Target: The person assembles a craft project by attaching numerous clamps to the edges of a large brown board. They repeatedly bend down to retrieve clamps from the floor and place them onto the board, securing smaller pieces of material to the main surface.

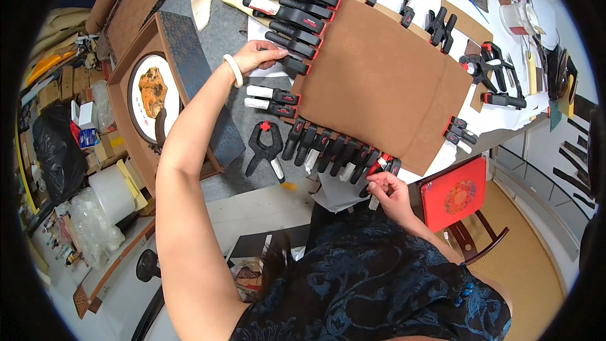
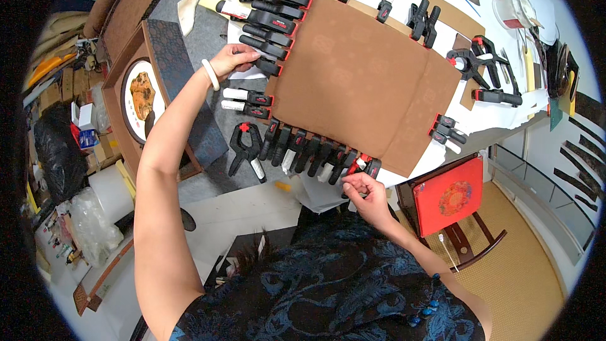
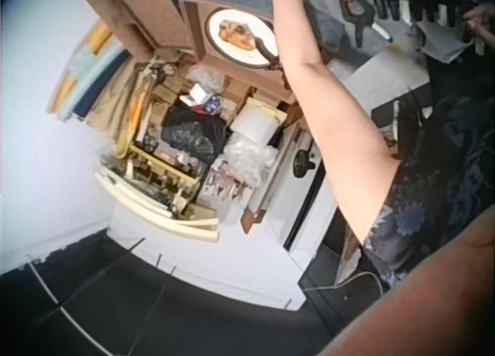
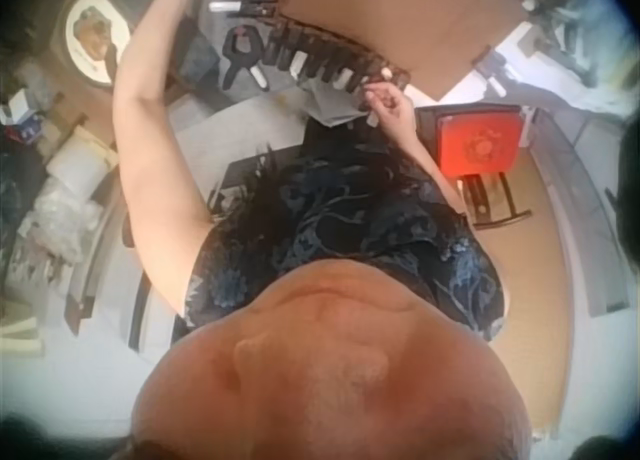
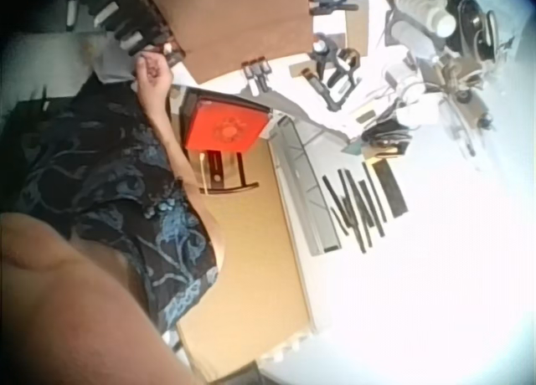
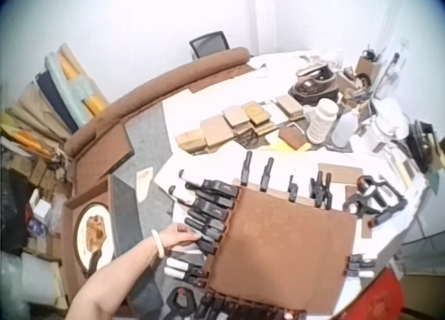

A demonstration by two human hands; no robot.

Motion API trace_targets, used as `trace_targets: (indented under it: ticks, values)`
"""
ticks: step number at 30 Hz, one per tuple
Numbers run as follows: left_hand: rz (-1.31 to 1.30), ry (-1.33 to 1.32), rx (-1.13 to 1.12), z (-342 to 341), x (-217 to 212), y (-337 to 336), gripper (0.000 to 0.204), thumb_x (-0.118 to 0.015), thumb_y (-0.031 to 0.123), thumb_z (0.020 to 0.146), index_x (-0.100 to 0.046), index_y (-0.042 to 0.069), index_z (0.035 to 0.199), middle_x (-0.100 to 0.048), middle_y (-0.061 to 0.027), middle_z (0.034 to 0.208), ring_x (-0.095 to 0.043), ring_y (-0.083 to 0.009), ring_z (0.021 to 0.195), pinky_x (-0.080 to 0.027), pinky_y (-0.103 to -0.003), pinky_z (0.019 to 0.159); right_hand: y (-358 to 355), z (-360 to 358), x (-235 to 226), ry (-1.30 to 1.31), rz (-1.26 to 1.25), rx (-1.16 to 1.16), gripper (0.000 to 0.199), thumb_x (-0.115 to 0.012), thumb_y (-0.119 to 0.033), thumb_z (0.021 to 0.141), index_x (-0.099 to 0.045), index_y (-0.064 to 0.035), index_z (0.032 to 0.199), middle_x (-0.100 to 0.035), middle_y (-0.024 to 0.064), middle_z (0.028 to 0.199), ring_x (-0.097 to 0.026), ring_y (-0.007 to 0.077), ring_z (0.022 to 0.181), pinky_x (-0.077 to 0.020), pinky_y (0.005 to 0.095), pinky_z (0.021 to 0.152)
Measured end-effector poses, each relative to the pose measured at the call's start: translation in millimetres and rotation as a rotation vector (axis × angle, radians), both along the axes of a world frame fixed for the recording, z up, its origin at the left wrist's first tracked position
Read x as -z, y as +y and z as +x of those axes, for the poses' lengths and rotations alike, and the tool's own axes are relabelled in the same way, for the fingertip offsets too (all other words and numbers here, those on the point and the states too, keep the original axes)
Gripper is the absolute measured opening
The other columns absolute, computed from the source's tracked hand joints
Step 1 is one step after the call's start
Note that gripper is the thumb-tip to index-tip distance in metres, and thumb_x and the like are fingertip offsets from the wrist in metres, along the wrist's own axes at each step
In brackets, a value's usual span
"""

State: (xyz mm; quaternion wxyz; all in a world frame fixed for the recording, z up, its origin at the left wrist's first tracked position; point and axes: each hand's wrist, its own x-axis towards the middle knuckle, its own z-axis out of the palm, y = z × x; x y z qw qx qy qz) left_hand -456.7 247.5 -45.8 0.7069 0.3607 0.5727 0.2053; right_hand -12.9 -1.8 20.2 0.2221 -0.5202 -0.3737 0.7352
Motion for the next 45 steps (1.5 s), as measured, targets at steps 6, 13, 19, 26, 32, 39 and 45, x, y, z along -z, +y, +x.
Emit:
trace_targets:
  ticks: [6,13,19,26,32,39,45]
  values:
    - [-0.047,-0.109,-0.043,-1.4,8.0,0.1,0.026,-0.078,0.025,0.092,-0.072,0.002,0.101,-0.057,0.0044,0.071,-0.043,-0.0045,0.058,-0.031,-0.022,0.052,-1.8,3.0,0.4,0.014,0.007,-0.008,0.015,-0.065,-0.006,0.101,-0.065,-0.0011,0.115,-0.068,-0.0016,0.094,-0.063,0.0049,0.088,-0.0514,0.0222,0.081]
    - [-0.101,-0.166,0.013,1.2,17.6,5.3,0.026,-0.078,0.026,0.093,-0.071,0.002,0.1,-0.055,0.004,0.067,-0.043,-0.0049,0.056,-0.031,-0.022,0.051,-1.6,-0.9,2.9,0.021,0.015,0.045,0.013,-0.069,-0.004,0.097,-0.068,-0.0009,0.11,-0.068,-0.0025,0.091,-0.059,0.0028,0.081,-0.0487,0.0207,0.073]
    - [-0.029,-0.021,-0.003,9.6,11.0,4.3,0.037,-0.079,0.032,0.091,-0.068,-0.001,0.104,-0.056,0.0016,0.068,-0.045,-0.0059,0.054,-0.031,-0.023,0.048,-1.0,-2.0,2.4,0.018,0.015,0.036,0.012,-0.068,-0.004,0.097,-0.068,-0.0007,0.109,-0.068,-0.0023,0.091,-0.059,0.0034,0.081,-0.0492,0.0213,0.073]
    - [0.08,0.612,0.087,16.6,-15.7,-19.7,0.103,-0.076,0.074,0.076,-0.046,-0.007,0.132,-0.066,-0.0144,0.082,-0.063,-0.0182,0.063,-0.05,-0.031,0.057,4.5,-11.6,-6.0,0.026,-0.011,-0.018,0.012,-0.068,-0.006,0.098,-0.067,-0.0004,0.109,-0.068,-0.0022,0.091,-0.061,0.0039,0.083,-0.0498,0.0215,0.077]
    - [0.502,0.52,-0.232,6.9,-112.8,-111.4,0.051,-0.057,0.047,0.103,-0.059,0.0,0.123,-0.062,-0.0034,0.084,-0.058,-0.0103,0.071,-0.048,-0.025,0.065,1.9,-33.0,-13.2,-0.043,0.097,-0.145,0.013,-0.068,-0.009,0.098,-0.069,-0.0007,0.109,-0.068,-0.0023,0.087,-0.06,0.0036,0.079,-0.0502,0.0225,0.077]
    - [0.451,0.167,-1.337,14.9,-142.6,-407.0,0.023,-0.053,0.023,0.105,-0.063,0.002,0.104,-0.049,0.0001,0.067,-0.042,-0.0083,0.059,-0.033,-0.025,0.053,-55.8,-128.6,-16.0,-0.058,0.252,-0.506,0.011,-0.07,-0.006,0.096,-0.071,-0.0002,0.105,-0.069,-0.0013,0.083,-0.062,0.005,0.077,-0.0502,0.0227,0.074]
    - [-0.105,0.078,-1.973,27.4,9.0,-603.8,0.004,-0.06,0.011,0.092,-0.061,0.007,0.091,-0.048,0.0015,0.058,-0.04,-0.0075,0.047,-0.029,-0.023,0.045,-163.2,-250.6,76.7,-0.202,0.403,-1.163,0.015,-0.068,-0.018,0.094,-0.073,-0.0057,0.101,-0.072,0.0161,0.09,-0.073,0.0296,0.08,-0.0575,0.0378,0.071]
